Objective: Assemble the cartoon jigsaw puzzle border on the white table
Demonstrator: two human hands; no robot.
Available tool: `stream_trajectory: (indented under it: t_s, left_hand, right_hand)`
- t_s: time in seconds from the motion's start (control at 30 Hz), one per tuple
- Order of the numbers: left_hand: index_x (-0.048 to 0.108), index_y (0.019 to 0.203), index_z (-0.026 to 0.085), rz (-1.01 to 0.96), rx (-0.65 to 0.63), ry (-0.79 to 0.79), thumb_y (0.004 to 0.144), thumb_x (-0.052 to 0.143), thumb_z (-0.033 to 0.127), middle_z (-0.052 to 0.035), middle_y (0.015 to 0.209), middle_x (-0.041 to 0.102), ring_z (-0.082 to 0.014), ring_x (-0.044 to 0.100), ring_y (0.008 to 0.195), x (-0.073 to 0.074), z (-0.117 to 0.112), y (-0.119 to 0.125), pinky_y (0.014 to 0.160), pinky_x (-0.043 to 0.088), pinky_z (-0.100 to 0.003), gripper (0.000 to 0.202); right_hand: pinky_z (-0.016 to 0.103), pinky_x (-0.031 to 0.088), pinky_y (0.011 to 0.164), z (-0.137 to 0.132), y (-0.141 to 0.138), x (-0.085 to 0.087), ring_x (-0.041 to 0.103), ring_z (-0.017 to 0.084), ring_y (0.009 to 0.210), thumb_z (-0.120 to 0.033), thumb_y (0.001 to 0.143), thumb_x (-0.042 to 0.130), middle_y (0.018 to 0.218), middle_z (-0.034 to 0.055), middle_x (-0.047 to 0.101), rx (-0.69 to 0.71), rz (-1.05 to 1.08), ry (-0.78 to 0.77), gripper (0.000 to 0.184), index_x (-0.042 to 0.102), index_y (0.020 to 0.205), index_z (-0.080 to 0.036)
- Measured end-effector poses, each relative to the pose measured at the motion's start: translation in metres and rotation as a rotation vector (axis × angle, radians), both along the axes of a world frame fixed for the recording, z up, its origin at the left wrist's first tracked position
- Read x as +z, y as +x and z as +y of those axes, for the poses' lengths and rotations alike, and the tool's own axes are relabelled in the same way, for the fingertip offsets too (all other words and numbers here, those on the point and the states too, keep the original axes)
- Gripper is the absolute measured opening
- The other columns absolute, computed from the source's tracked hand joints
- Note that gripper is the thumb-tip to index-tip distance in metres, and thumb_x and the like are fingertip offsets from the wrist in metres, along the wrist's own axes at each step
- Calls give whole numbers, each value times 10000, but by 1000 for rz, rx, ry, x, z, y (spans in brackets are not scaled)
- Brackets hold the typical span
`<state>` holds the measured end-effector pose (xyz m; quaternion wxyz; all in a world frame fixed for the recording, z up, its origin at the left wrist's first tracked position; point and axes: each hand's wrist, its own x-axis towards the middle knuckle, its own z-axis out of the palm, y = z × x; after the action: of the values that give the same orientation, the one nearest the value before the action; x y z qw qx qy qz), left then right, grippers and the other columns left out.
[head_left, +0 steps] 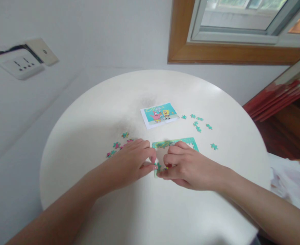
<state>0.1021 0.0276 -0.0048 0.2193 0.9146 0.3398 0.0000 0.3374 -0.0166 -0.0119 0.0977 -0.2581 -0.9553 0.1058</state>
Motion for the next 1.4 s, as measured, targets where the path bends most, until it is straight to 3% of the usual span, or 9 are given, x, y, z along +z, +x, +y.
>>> stream_trajectory:
  t_s: [0.17, 0.37, 0.77, 1.17, 1.4]
  left_hand:
    - [614, 980, 214, -6, 16, 15, 894, 638, 219, -21, 978, 578, -241, 537, 978, 2, -1, -1, 879, 366, -384, 90]
    - [602, 1033, 229, -54, -51, 20, 871, 623, 157, -13, 985, 566, -226, 530, 954, -8, 1, 0, 899, 359, -378, 179]
    - [613, 971, 212, -23, -13, 27, 930, 580, 185, -22, 963, 564, -243, 536, 968, -3, 3, 2, 865, 369, -382, 60]
    - [615, 979, 224, -24, -23, 18, 893, 619, 176, -14, 969, 574, -230, 531, 958, -9, 2, 1, 881, 369, -376, 98]
    - [617, 983, 220, -31, -2, -17, 908, 590, 201, -21, 972, 575, -237, 545, 986, 3, 3, -2, 887, 379, -370, 83]
  right_hand:
    - [373, 263, 857, 0, 0, 1, 493, 193, 929, -217, 978, 537, 894, 12, 638, -3, 4, -14, 236, 719, 1124, -257]
    - [367, 269, 871, 0, 0, 1, 503, 186, 964, -210, 980, 541, 960, 12, 655, -11, 27, -24, 225, 722, 1108, -253]
    - [375, 264, 856, -1, 0, 1, 494, 186, 946, -213, 980, 541, 956, 15, 650, -7, 11, -2, 223, 724, 1102, -251]
    - [374, 257, 851, 0, -1, 1, 493, 188, 935, -211, 983, 537, 921, 17, 648, -16, 2, -14, 235, 725, 1117, -256]
    - [372, 267, 857, -1, -1, 2, 503, 194, 932, -201, 966, 555, 900, 21, 657, -1, 5, -13, 234, 724, 1122, -245]
